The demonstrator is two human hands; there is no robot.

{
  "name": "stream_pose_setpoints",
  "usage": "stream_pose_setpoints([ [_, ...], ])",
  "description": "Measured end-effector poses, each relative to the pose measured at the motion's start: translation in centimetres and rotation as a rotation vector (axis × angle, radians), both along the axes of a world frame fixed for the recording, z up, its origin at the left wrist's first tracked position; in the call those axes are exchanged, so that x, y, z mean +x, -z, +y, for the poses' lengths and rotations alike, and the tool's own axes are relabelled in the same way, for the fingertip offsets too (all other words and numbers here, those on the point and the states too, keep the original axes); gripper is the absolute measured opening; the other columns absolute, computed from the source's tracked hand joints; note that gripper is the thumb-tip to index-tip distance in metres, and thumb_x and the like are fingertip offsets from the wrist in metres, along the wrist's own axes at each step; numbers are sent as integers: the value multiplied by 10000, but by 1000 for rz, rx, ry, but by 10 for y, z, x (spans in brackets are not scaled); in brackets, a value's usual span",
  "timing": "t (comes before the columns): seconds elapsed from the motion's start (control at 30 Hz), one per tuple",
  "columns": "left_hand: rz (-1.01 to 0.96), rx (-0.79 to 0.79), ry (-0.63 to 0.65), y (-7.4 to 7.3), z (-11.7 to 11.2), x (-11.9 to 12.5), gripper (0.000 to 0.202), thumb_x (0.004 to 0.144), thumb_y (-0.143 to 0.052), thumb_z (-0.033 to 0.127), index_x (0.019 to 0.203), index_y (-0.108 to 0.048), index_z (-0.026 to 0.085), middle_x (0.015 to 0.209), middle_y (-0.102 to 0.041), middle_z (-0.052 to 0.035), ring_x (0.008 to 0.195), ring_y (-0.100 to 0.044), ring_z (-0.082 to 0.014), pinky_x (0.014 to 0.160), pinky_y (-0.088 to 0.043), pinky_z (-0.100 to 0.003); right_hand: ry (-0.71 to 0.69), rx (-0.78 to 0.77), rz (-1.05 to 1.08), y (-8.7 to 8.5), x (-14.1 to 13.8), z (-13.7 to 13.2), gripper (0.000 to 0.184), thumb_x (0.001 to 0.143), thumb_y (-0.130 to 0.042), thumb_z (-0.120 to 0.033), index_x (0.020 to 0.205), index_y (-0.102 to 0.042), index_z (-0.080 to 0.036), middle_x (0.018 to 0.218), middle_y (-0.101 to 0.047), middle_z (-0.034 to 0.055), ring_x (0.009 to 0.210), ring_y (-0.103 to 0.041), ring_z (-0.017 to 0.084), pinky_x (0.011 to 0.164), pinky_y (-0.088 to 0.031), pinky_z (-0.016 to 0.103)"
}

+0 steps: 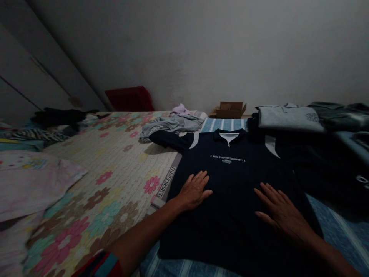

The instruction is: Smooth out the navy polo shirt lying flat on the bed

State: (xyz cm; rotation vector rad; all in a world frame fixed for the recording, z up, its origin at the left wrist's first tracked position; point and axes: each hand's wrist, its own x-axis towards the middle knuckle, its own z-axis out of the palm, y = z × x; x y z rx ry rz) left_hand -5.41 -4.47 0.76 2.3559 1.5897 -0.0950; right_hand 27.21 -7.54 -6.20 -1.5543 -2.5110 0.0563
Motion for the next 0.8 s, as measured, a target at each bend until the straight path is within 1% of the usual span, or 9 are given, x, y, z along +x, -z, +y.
stream_pose_setpoints([
  [0.1,-4,-1,-4,-1,-1,0,573,948,-345,481,1434,-336,180,1543,-241,-109,1431,-164,-229,1148,-153,-474,-4,-10,-29,-1,0,1,646,906,-360,-634,1416,-413,-241,1503,-294,101,1379,-252,282,1088,-282,520],
  [0.2,-32,37,-15,-4,-3,-6,540,946,-370,452,1399,-392,161,1518,-309,-115,1414,-228,-225,1148,-185,-458,3,-33,-57,-2,1,1,654,896,-381,-640,1412,-418,-241,1497,-303,109,1372,-262,294,1074,-305,528],
  [0.3,-58,173,-99,-8,-8,-22,470,921,-432,390,1327,-475,156,1459,-414,-125,1366,-336,-229,1134,-254,-427,13,-34,-53,-6,-2,-1,647,890,-400,-638,1408,-425,-251,1499,-298,111,1364,-274,318,1053,-327,551],
  [0.4,-74,329,-227,-8,-22,-42,392,889,-461,347,1227,-547,167,1346,-535,-123,1274,-455,-242,1088,-350,-405,-39,-32,-21,-21,-15,-2,619,899,-416,-609,1412,-419,-264,1501,-298,107,1361,-286,314,1057,-326,545],
  [0.5,-84,417,-374,-6,-42,-55,331,857,-471,333,1131,-584,187,1210,-613,-114,1167,-533,-261,1033,-415,-418,-139,-64,24,-45,-43,2,579,913,-447,-541,1415,-416,-254,1501,-303,104,1366,-282,298,1080,-306,514],
  [0.6,-139,441,-522,-6,-64,-59,319,830,-474,343,1093,-583,198,1135,-633,-112,1090,-571,-272,964,-460,-428,-259,-148,35,-71,-81,13,537,929,-457,-432,1419,-409,-218,1500,-306,110,1377,-256,290,1096,-277,505],
  [0.7,-231,355,-668,-10,-82,-59,359,807,-487,382,1095,-571,186,1026,-652,-103,941,-624,-255,839,-504,-400,-357,-253,44,-88,-119,28,535,943,-426,-380,1430,-380,-163,1504,-294,130,1384,-240,283,1108,-249,497],
  [0.8,-351,234,-812,-15,-93,-60,410,773,-532,423,1086,-570,160,891,-660,-78,797,-644,-231,731,-504,-355,-427,-311,86,-89,-151,40,538,956,-395,-398,1430,-373,-144,1508,-282,145,1391,-222,279,1116,-222,484],
])
